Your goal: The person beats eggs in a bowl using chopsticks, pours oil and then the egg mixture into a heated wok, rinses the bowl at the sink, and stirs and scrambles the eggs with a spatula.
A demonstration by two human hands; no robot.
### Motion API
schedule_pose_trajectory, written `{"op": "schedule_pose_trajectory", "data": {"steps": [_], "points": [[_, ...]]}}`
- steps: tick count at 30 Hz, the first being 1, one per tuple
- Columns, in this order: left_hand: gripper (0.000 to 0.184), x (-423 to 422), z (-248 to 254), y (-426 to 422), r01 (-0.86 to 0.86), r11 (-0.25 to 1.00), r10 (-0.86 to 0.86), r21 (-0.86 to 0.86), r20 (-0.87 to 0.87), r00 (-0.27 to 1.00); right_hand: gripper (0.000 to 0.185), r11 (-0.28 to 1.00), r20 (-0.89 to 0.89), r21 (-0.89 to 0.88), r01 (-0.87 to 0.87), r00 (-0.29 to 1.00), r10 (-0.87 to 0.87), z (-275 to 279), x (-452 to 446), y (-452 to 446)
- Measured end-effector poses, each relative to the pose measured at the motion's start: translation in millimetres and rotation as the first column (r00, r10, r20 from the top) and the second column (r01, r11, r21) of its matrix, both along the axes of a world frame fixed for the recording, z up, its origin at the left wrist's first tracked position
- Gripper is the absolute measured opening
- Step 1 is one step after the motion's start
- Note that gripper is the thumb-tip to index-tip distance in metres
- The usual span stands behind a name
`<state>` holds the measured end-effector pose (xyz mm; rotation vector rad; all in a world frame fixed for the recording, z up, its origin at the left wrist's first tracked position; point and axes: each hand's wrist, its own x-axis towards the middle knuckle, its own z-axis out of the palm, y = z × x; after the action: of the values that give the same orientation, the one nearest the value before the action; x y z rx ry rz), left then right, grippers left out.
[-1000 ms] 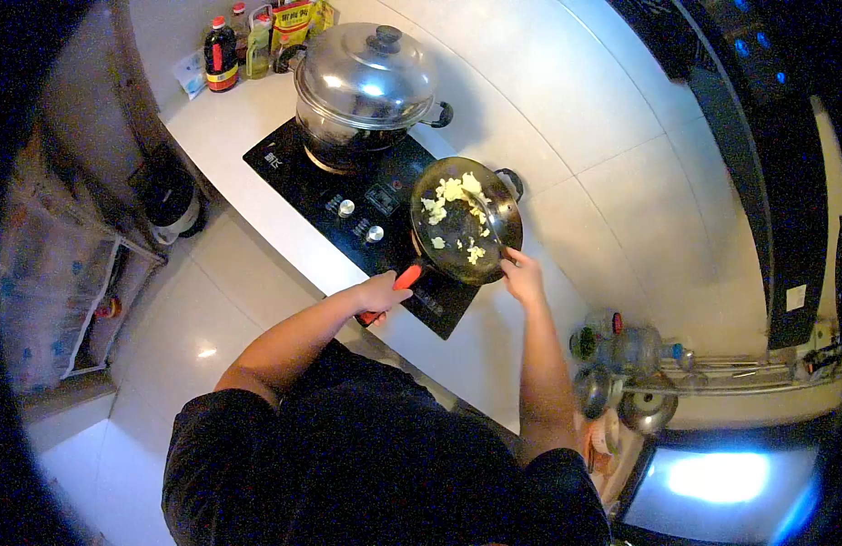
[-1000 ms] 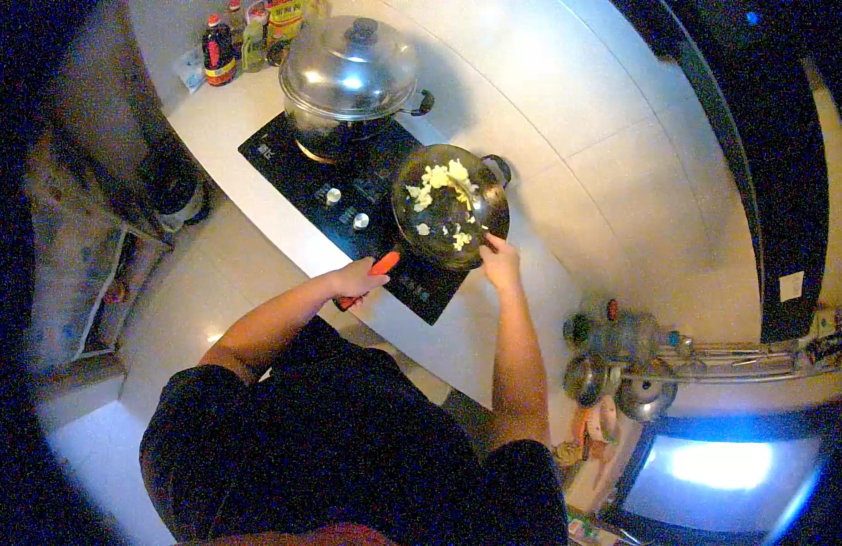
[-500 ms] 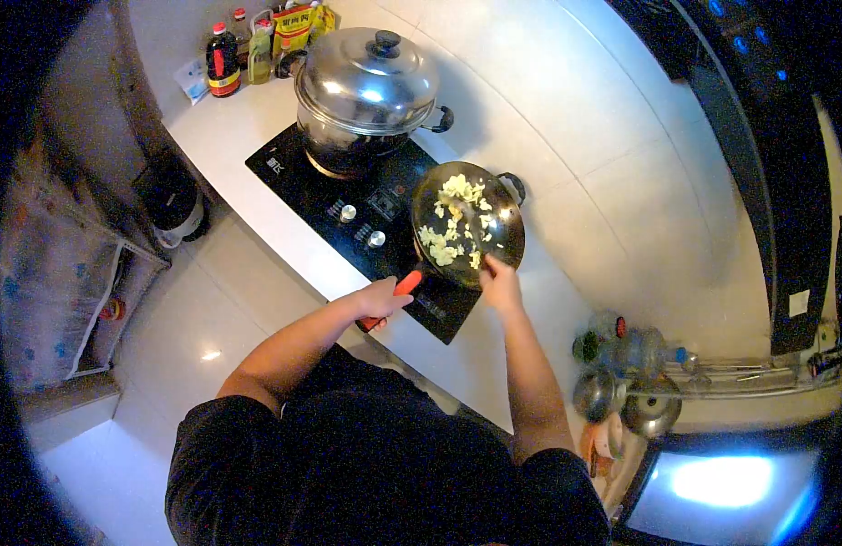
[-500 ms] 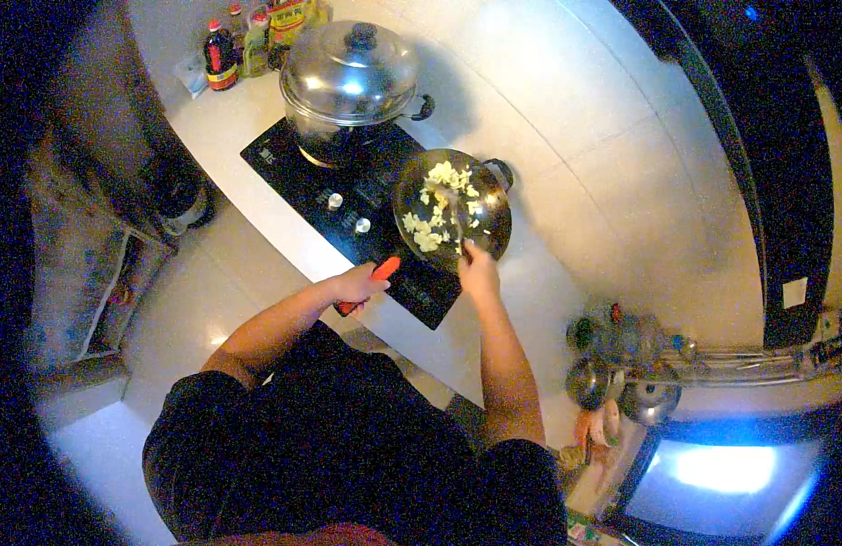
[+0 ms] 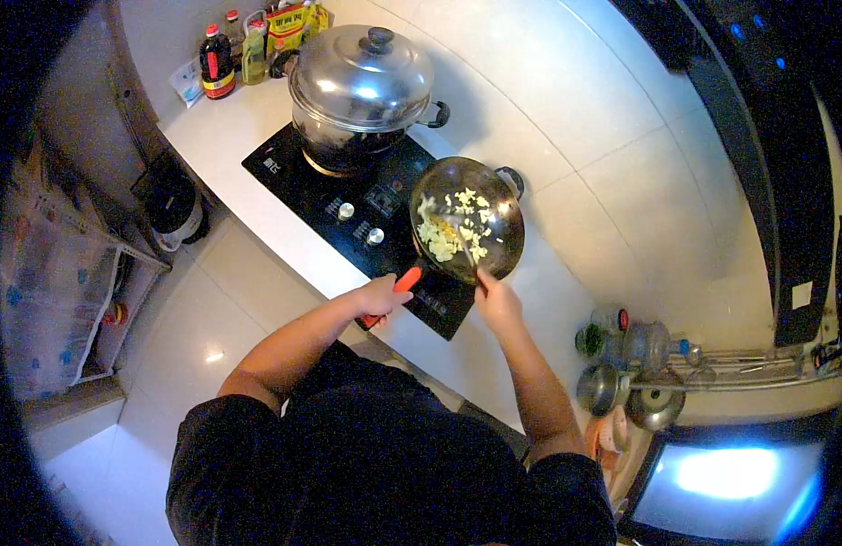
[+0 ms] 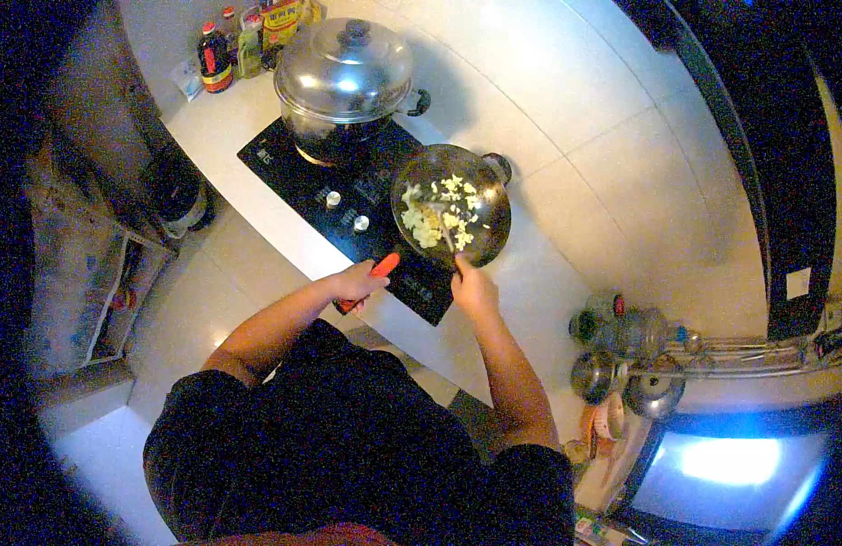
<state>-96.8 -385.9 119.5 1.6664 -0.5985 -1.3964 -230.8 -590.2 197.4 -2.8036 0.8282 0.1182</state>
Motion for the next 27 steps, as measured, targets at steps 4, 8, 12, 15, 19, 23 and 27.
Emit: {"op": "schedule_pose_trajectory", "data": {"steps": [4, 8, 12, 15, 19, 23, 27], "points": [[0.048, -1, -1, 0, 0.008, 1.000, -0.008, -0.005, -0.001, 1.000, 0.036, 0.998, -0.036, 0.032, 0.047, 0.998, -0.046, 6, -29, -9], [0.047, -2, -2, 0, 0.012, 1.000, -0.012, -0.003, 0.006, 1.000, 0.038, 0.995, 0.278, 0.074, 0.065, 0.957, -0.083, -37, 0, -44], [0.047, 0, -4, -1, 0.005, 1.000, -0.005, -0.011, 0.034, 0.999, 0.039, 0.981, 0.110, 0.194, -0.019, 0.994, -0.002, -5, -12, -5], [0.048, -1, 2, 1, 0.001, 1.000, -0.001, -0.019, 0.015, 1.000, 0.037, 0.973, 0.038, 0.231, -0.030, 0.999, 0.022, 43, -49, -16], [0.043, -1, -6, 0, -0.022, 1.000, 0.022, -0.009, -0.003, 1.000, 0.035, 0.944, -0.117, 0.329, -0.005, 0.992, 0.046, 91, -68, -28], [0.047, -3, 2, 1, -0.005, 1.000, 0.005, -0.020, 0.002, 1.000, 0.035, 0.955, 0.031, 0.296, -0.020, 0.999, 0.012, 42, -43, -46], [0.046, -2, 3, 0, -0.018, 1.000, 0.018, -0.011, 0.003, 1.000, 0.037, 0.972, 0.330, 0.225, 0.066, 0.934, -0.139, -21, 4, -72]]}}
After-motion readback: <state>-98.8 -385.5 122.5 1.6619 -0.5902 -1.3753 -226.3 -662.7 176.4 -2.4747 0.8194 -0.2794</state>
